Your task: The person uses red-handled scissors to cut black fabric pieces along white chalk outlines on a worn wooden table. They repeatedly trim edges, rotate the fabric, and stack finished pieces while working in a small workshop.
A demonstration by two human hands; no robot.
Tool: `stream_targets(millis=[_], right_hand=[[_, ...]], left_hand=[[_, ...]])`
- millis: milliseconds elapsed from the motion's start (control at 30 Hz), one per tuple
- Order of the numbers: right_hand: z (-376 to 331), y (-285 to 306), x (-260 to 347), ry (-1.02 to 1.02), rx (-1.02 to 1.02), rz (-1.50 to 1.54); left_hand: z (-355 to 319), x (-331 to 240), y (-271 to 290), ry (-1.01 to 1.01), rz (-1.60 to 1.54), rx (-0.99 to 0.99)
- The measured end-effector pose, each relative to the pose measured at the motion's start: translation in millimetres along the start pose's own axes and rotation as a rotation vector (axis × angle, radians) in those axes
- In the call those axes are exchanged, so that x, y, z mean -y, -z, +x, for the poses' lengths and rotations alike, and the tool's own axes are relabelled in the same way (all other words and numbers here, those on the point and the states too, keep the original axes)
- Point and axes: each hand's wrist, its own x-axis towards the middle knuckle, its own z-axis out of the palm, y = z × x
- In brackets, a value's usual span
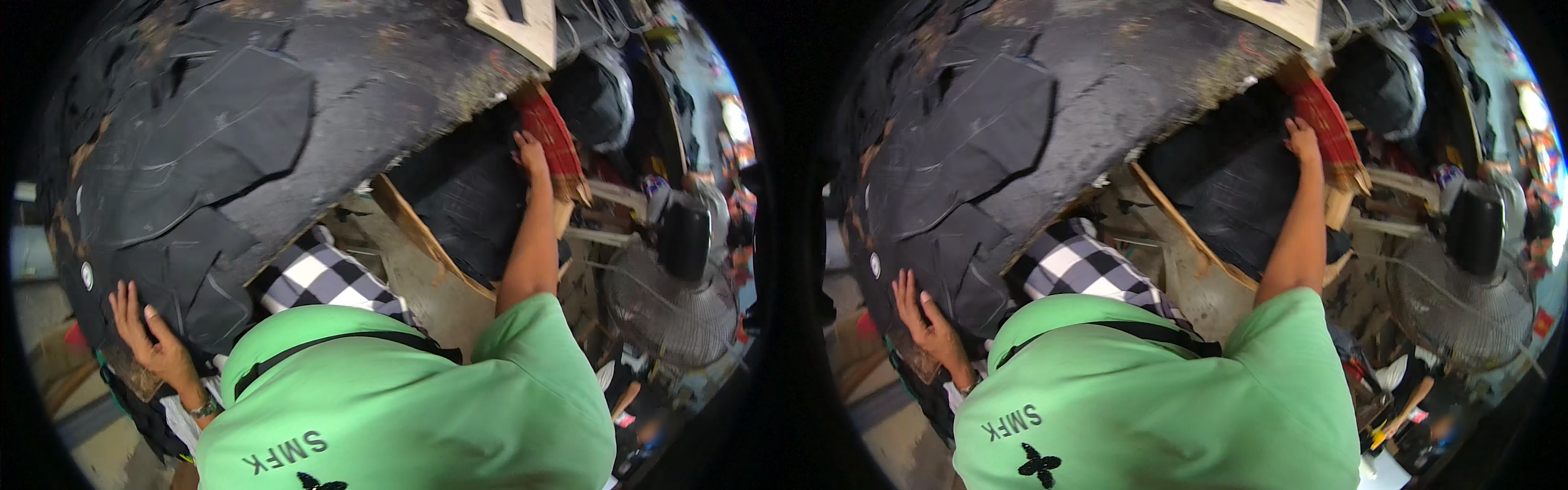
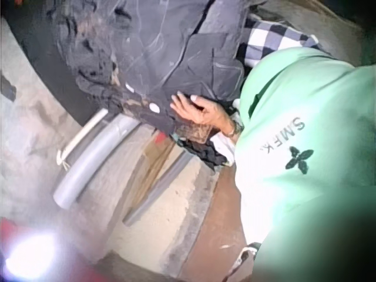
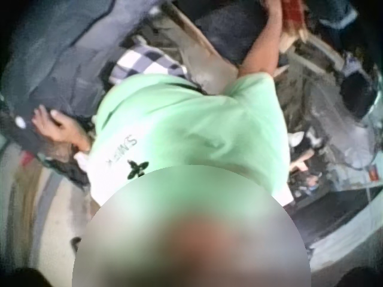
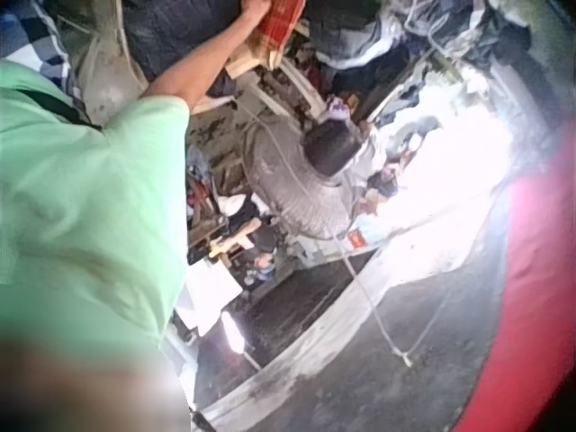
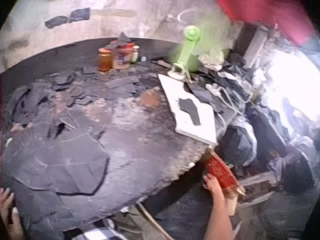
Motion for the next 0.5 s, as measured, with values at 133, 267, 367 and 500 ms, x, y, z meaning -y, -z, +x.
stream_targets(millis=[133,267,367,500], right_hand=[[-49.7,-4.9,45.2,0.529,-0.134,-0.266],[-142.1,-26.8,122.3,0.677,-0.469,0.324],[-210.3,-73.3,184.6,0.899,-0.423,0.458],[-256.1,-142.2,251.0,1.205,-0.008,-0.005]], left_hand=[[-1.3,-1.8,3.9,0.144,-0.095,-0.012],[-1.2,-3.1,4.2,0.157,-0.079,-0.026],[-0.7,-4.6,6.3,0.144,-0.074,-0.048],[0.1,-4.3,7.7,0.106,-0.087,-0.058]])
